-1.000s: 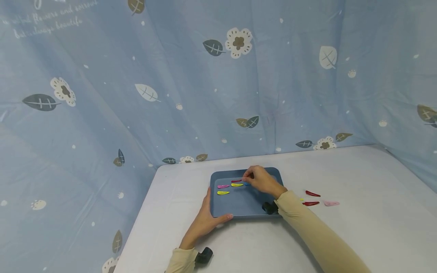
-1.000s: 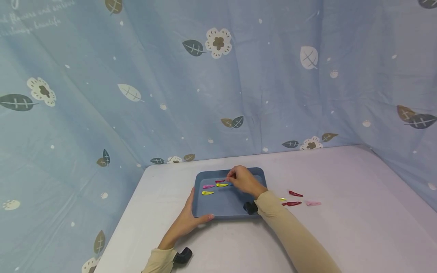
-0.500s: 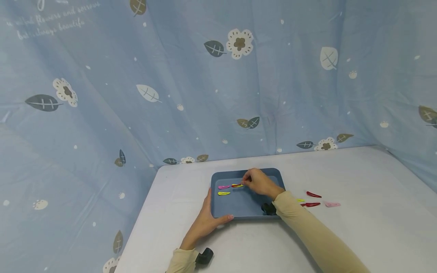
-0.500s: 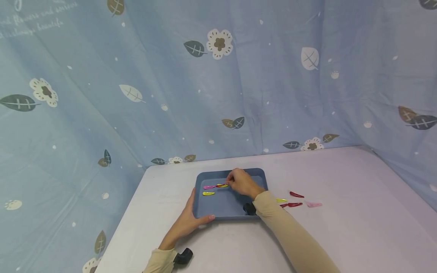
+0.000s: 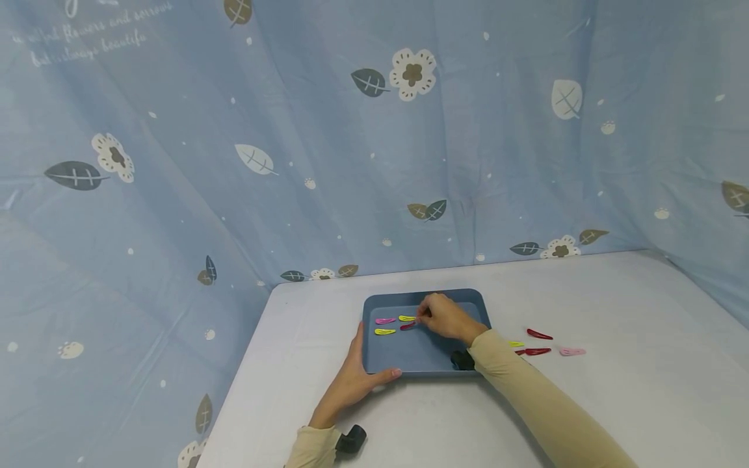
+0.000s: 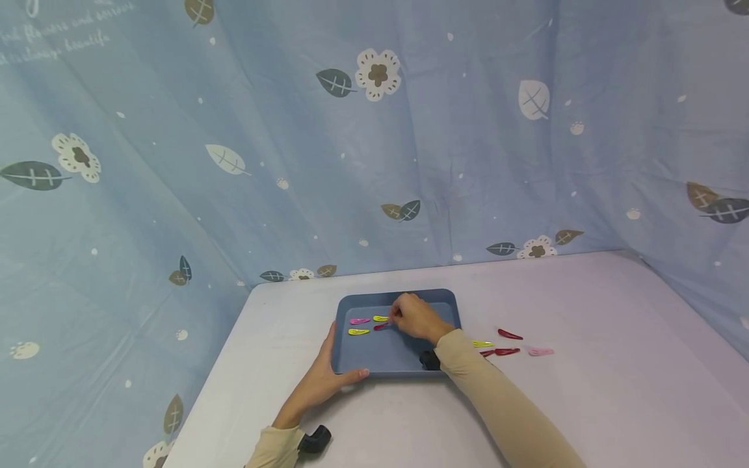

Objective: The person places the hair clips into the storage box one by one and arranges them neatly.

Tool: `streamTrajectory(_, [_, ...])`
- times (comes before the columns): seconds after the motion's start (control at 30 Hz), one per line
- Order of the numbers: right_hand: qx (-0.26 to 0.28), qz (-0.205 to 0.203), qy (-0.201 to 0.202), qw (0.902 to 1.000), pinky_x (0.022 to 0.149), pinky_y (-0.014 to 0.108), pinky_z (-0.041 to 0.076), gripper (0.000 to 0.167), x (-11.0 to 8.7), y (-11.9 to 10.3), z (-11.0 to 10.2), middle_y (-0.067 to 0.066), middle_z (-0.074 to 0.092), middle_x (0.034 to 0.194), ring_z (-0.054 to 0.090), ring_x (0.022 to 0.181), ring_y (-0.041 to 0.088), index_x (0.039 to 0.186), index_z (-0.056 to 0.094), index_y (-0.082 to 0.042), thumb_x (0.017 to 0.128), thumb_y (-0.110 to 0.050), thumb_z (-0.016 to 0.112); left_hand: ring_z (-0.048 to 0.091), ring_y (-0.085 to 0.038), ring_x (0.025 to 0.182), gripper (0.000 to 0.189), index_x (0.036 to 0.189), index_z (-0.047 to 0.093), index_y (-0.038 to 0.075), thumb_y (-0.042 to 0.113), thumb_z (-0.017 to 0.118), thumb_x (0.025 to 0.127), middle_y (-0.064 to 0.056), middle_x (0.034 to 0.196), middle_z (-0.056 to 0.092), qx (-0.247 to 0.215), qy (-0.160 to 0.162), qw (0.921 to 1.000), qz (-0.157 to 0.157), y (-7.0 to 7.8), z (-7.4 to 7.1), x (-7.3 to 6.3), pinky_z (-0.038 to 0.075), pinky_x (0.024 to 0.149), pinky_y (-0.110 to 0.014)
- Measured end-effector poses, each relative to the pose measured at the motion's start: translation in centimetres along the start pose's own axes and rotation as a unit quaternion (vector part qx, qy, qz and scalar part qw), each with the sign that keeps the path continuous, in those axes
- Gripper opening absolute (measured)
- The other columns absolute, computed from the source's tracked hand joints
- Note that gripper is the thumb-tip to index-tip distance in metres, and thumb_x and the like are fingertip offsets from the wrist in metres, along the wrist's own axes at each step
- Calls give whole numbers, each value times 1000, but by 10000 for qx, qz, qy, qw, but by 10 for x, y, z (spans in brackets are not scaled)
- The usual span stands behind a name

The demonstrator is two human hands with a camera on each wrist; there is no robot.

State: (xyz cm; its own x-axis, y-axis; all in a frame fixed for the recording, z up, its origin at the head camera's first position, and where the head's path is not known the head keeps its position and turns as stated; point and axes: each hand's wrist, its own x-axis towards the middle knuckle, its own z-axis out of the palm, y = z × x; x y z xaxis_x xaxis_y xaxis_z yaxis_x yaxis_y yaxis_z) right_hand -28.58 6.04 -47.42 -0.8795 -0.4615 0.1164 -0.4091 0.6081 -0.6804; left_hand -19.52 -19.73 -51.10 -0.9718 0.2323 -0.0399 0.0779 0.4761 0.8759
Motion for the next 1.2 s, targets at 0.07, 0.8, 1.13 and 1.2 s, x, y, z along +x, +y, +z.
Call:
streamTrajectory(0.07, [-23, -27, -39, 10000, 58, 22, 45, 9, -1, 1, 0, 3, 72, 81, 54, 66, 8, 89, 79, -1, 95, -2, 72, 16, -39, 160, 131, 168, -3, 14, 46, 88, 79, -15, 175, 7, 7, 3, 10000, 0, 0, 0, 0, 21, 125, -67])
streamTrajectory(0.8, [-172, 128, -118, 9997, 59, 23, 44, 6, 0, 4, 5, 2, 73, 82, 55, 67, 9, 89, 79, -3, 93, -6, 75, 16, -39, 160, 132, 168, -3, 15, 49, 88, 78, -14, 175, 6, 11, 2, 10000, -22, 1, -1, 0, 21, 124, -67])
streamTrajectory(1.13, [-170, 223, -142, 9995, 61, 24, 45, 5, 0, 4, 6, 2, 75, 84, 56, 69, 9, 89, 79, -5, 93, -6, 76, 17, -39, 160, 131, 168, -4, 15, 45, 88, 79, -14, 175, 7, 14, -2, 10000, -78, 2, 0, 0, 21, 125, -67])
streamTrajectory(1.2, [-146, 219, -146, 9995, 62, 24, 46, 5, 1, 4, 5, 2, 75, 85, 56, 70, 9, 89, 79, -4, 93, -6, 76, 17, -39, 160, 131, 168, -4, 15, 45, 88, 79, -14, 175, 7, 22, -12, 9999, -101, 2, 0, 0, 21, 125, -66])
